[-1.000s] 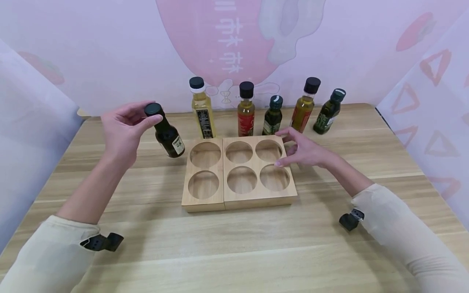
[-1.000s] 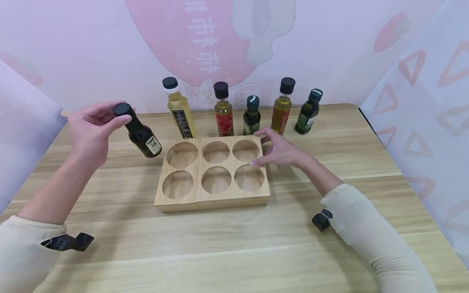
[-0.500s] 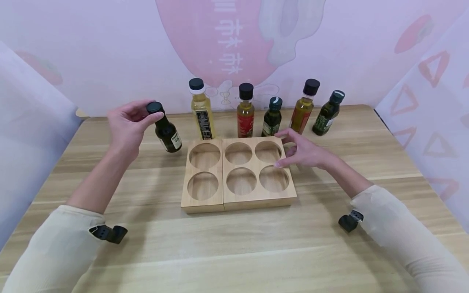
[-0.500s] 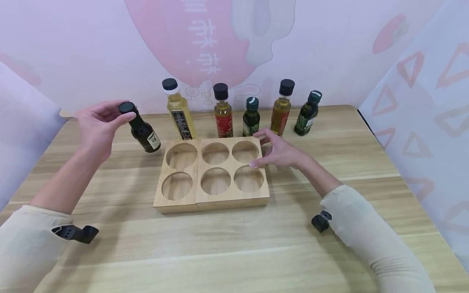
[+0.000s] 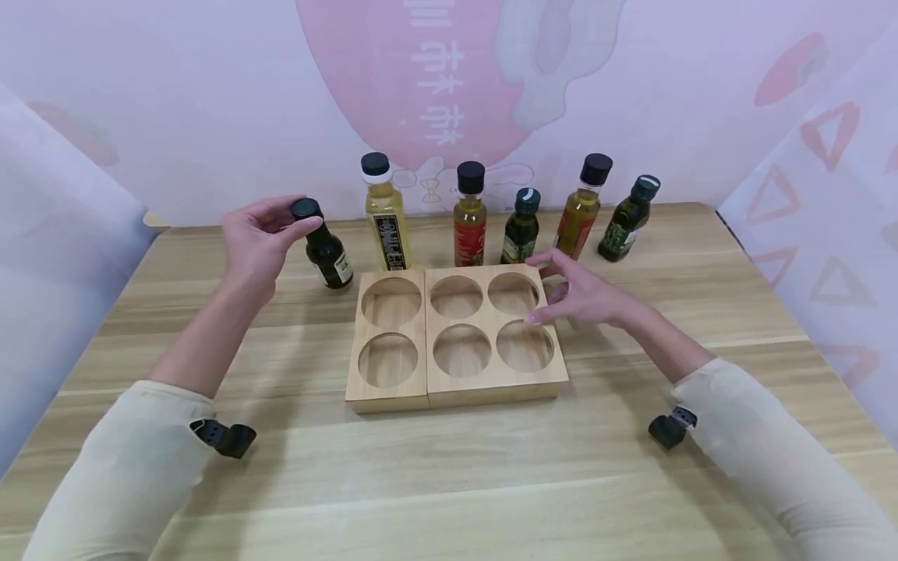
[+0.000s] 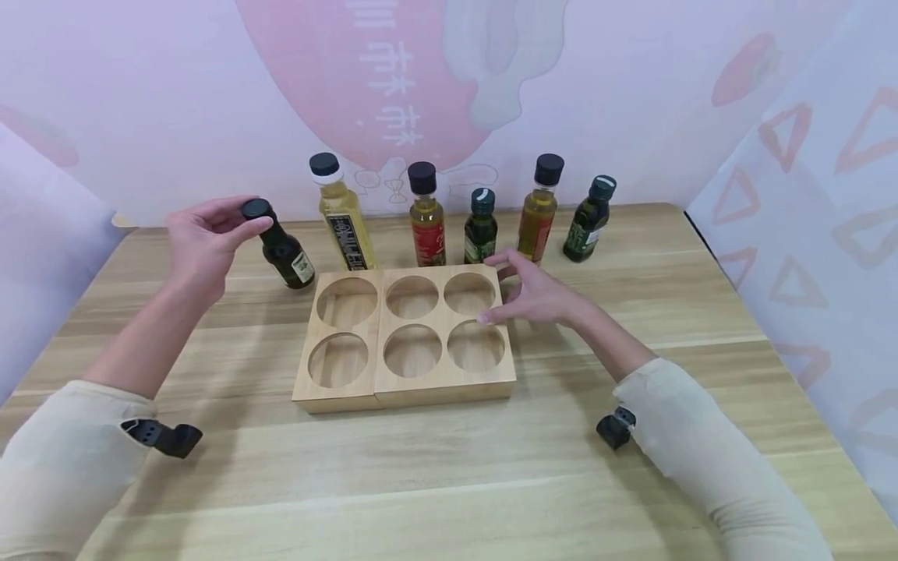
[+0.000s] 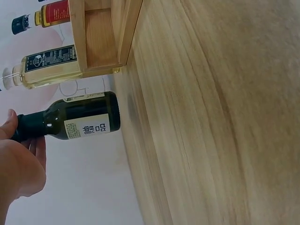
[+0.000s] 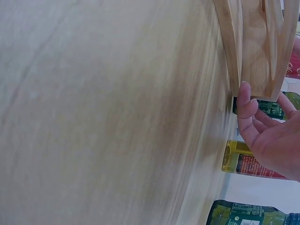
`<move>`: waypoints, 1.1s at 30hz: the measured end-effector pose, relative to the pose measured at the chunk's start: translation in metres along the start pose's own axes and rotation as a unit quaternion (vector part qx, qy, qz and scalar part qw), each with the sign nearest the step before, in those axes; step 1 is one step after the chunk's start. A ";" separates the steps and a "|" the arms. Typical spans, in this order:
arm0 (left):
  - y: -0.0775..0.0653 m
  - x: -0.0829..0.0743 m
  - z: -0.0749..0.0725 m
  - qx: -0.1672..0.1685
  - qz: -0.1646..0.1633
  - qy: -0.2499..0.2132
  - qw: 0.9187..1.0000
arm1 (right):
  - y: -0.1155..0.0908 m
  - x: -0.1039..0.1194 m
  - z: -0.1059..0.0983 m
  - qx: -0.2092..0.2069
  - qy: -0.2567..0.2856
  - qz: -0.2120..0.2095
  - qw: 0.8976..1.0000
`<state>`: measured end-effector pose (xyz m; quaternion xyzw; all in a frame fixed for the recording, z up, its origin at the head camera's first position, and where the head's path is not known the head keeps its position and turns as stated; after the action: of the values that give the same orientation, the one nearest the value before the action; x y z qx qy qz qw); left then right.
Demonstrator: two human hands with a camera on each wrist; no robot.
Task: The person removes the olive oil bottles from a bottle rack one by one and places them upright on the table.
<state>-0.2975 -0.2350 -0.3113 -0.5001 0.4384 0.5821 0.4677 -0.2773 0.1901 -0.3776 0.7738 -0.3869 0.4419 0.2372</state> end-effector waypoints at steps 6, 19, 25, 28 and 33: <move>0.003 0.003 0.001 -0.005 -0.014 0.003 1.000 | 0.000 0.000 0.001 0.003 0.004 -0.001 1.000; 0.011 0.009 0.001 -0.021 -0.038 0.034 0.998 | 0.000 -0.001 0.000 -0.001 0.004 -0.002 1.000; 0.011 0.012 0.001 -0.020 -0.042 0.057 0.997 | 0.000 -0.001 0.000 -0.001 0.007 0.000 1.000; 0.011 0.013 0.001 -0.020 -0.045 0.054 0.997 | 0.000 0.000 0.000 0.000 0.005 -0.002 1.000; 0.012 0.014 0.001 -0.019 -0.052 0.057 0.997 | 0.000 0.000 0.000 -0.002 0.006 -0.004 1.000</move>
<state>-0.3098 -0.2346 -0.3248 -0.5631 0.4265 0.5357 0.4627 -0.2773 0.1905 -0.3775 0.7725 -0.3830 0.4444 0.2428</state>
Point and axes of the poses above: each hand's wrist, its own y-axis towards the middle knuckle, its own z-axis out of the palm, x = y × z, the point moved 5 cm from there along y, towards the middle knuckle, and after that the axes turned 12 degrees about -z, right-handed, at the moved point
